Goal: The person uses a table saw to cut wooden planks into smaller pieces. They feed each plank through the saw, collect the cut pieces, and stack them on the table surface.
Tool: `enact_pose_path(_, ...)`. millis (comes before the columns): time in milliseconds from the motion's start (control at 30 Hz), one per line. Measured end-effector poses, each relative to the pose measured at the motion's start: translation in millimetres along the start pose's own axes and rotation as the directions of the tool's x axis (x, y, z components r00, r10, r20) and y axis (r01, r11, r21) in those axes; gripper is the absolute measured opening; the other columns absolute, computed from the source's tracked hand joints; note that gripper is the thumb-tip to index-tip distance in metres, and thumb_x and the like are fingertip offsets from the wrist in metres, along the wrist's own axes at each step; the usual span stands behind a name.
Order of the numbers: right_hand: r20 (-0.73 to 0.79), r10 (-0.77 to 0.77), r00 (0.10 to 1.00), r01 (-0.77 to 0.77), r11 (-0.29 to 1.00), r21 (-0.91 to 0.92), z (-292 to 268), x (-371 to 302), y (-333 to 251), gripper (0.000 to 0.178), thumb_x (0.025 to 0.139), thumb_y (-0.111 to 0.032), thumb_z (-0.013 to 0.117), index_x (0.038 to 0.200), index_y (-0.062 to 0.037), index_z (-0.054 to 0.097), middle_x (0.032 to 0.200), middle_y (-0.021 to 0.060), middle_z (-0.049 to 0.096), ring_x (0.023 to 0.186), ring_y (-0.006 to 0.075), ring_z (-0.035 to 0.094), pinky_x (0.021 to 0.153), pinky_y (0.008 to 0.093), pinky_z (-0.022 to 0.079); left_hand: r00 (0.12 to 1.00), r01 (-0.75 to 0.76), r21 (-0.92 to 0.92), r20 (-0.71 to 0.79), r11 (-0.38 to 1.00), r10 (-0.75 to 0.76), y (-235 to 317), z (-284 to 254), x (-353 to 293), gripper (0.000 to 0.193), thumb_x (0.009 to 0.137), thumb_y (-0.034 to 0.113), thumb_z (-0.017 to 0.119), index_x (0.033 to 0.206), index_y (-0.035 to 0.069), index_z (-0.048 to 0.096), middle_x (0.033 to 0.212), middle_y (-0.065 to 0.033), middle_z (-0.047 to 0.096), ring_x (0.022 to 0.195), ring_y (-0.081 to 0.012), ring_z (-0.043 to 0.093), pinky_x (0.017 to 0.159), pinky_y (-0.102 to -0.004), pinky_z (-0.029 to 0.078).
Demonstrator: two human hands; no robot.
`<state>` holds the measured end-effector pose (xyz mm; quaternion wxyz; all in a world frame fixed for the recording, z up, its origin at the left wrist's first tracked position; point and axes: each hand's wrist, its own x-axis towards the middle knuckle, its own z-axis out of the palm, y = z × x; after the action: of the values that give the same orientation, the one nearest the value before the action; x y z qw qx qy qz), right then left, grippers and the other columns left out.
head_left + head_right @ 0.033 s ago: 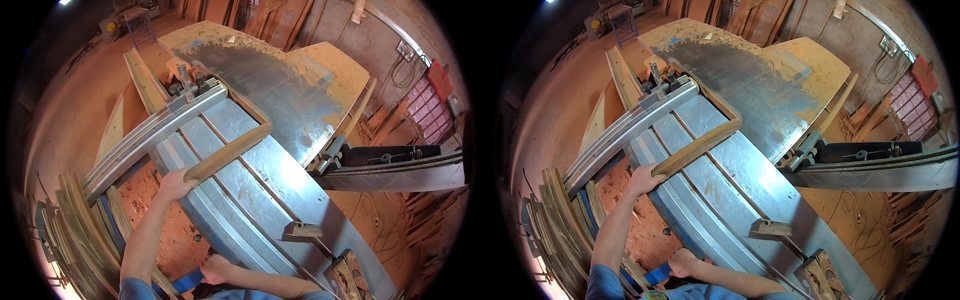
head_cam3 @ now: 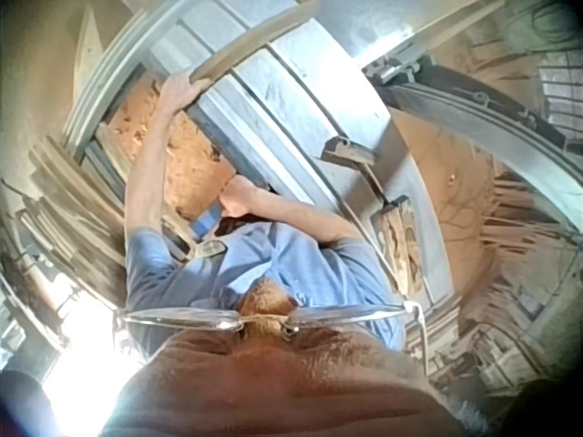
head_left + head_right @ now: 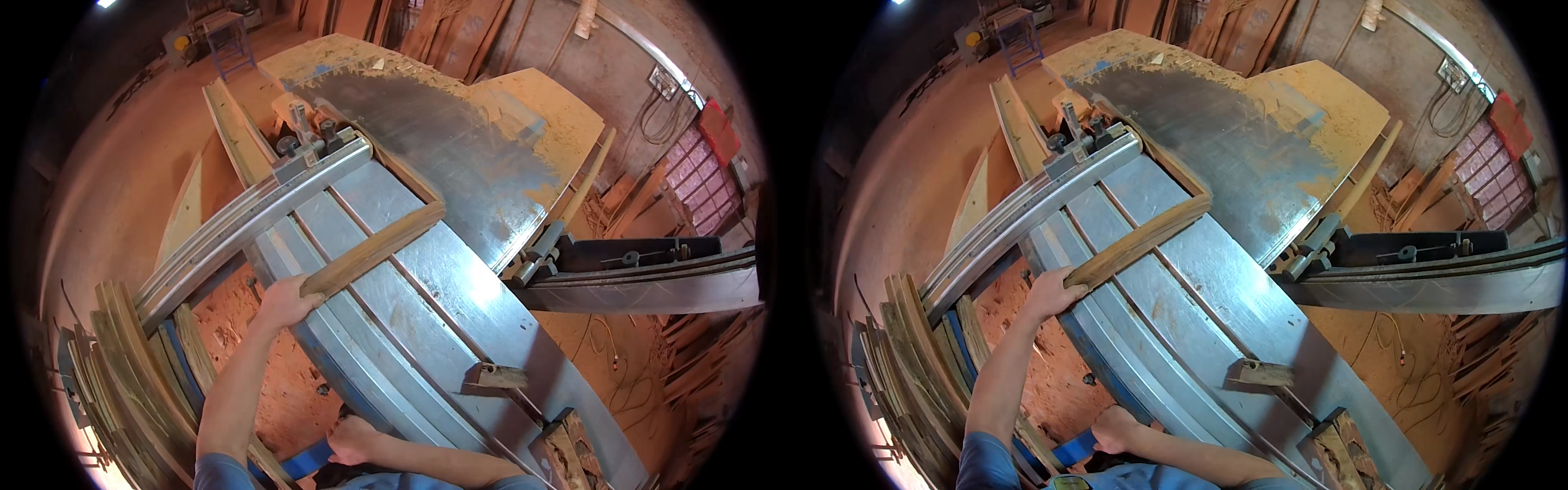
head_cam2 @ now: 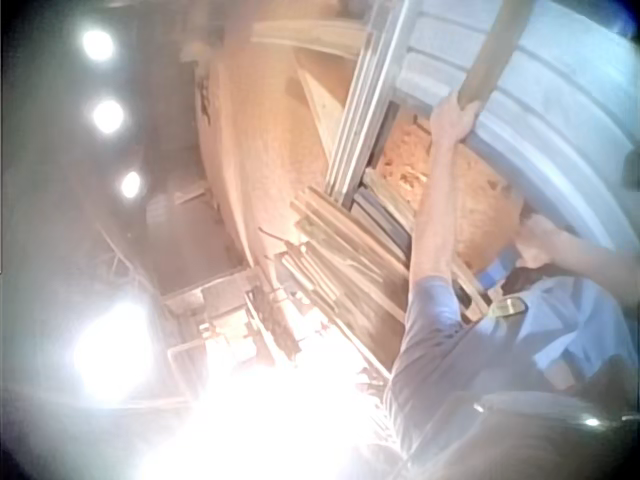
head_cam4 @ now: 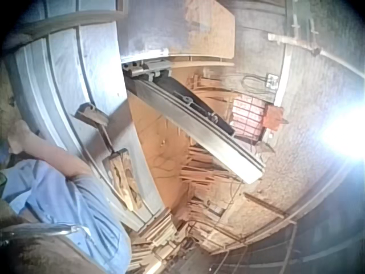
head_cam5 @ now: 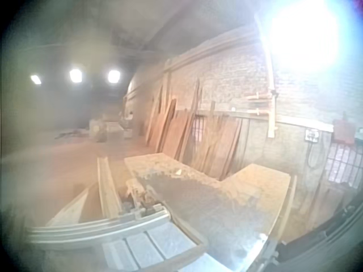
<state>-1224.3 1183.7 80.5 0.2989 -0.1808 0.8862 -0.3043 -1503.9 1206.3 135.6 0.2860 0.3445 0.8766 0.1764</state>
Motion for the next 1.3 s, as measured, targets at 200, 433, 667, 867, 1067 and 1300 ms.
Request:
enact_pose_path(200,0.021,0.01,1.0,-0.011,0.999,0.033,-24.1,-2.2,-6.5,0.041,0.084,-0.042,0.07,0.089,-0.0018,0.076,0.092,0.0173,0.074,0.093,0.0346,0.071,0.082,0.0449,0.055,0.941,-0.132,0.185,-0.284,0.974,0.181,-12.7,11.9,10.9,0.051,0.078,0.035,0.076,0.116,0.004,0.063,0.109,-0.0176,0.066,0.107,-0.0366,0.061,0.09,-0.0455,0.05)
enact_pose_path(433,0.093,-0.008,0.996,0.001,0.997,0.076,-29.6,2.6,-3.2,0.049,0.087,-0.045,0.065,0.093,0.0032,0.072,0.093,0.0227,0.072,0.091,0.0379,0.07,0.082,0.0456,0.055,0.734,-0.236,0.347,-0.549,0.908,0.4,-9.9,27.2,40.9,0.054,0.074,0.021,0.082,0.118,0.0,0.06,0.109,-0.0157,0.061,0.105,-0.0366,0.056,0.094,-0.046,0.047)
enact_pose_path(667,0.196,0.007,0.98,-0.022,0.997,0.077,-37.9,6.8,-2.9,0.049,0.09,-0.046,0.062,0.097,0.0019,0.072,0.096,0.0217,0.073,0.095,0.0355,0.071,0.083,0.0446,0.056,0.772,-0.163,0.325,-0.547,0.932,0.325,-7.0,22.7,79.2,0.059,0.079,0.023,0.079,0.128,0.0,0.057,0.122,-0.0149,0.057,0.117,-0.0344,0.051,0.1,-0.0467,0.042)
enact_pose_path(867,0.194,0.023,0.981,-0.038,0.997,0.071,-37.3,10.6,-3.5,0.054,0.091,-0.048,0.062,0.102,0.0048,0.068,0.101,0.024,0.07,0.098,0.0383,0.069,0.083,0.0445,0.057,0.8,-0.092,0.299,-0.545,0.95,0.249,-13.8,21.5,103.6,0.059,0.084,0.023,0.075,0.133,0.0,0.053,0.128,-0.0135,0.055,0.123,-0.0326,0.048,0.108,-0.0471,0.037)
enact_pose_path(1067,0.182,0.055,0.982,-0.061,0.998,0.027,-32.5,11.9,-3.2,0.062,0.084,-0.056,0.062,0.111,-0.0007,0.067,0.111,0.0211,0.069,0.104,0.0345,0.068,0.082,0.0453,0.057,0.765,-0.115,0.257,-0.593,0.96,0.251,-16.8,16.2,121.1,0.055,0.083,0.023,0.075,0.128,-0.002,0.057,0.12,-0.0148,0.057,0.119,-0.0326,0.05,0.104,-0.0471,0.041)
enact_pose_path(1300,0.131,0.04,0.991,-0.043,0.999,0.022,-11.5,16.1,6.6,0.052,0.086,-0.047,0.06,0.109,-0.0009,0.067,0.106,0.0188,0.069,0.097,0.0346,0.069,0.081,0.0443,0.057,0.775,-0.109,0.241,-0.587,0.964,0.235,-19.0,7.4,129.5,0.053,0.083,0.023,0.075,0.126,-0.001,0.057,0.119,-0.0142,0.057,0.117,-0.0321,0.05,0.104,-0.0467,0.041)
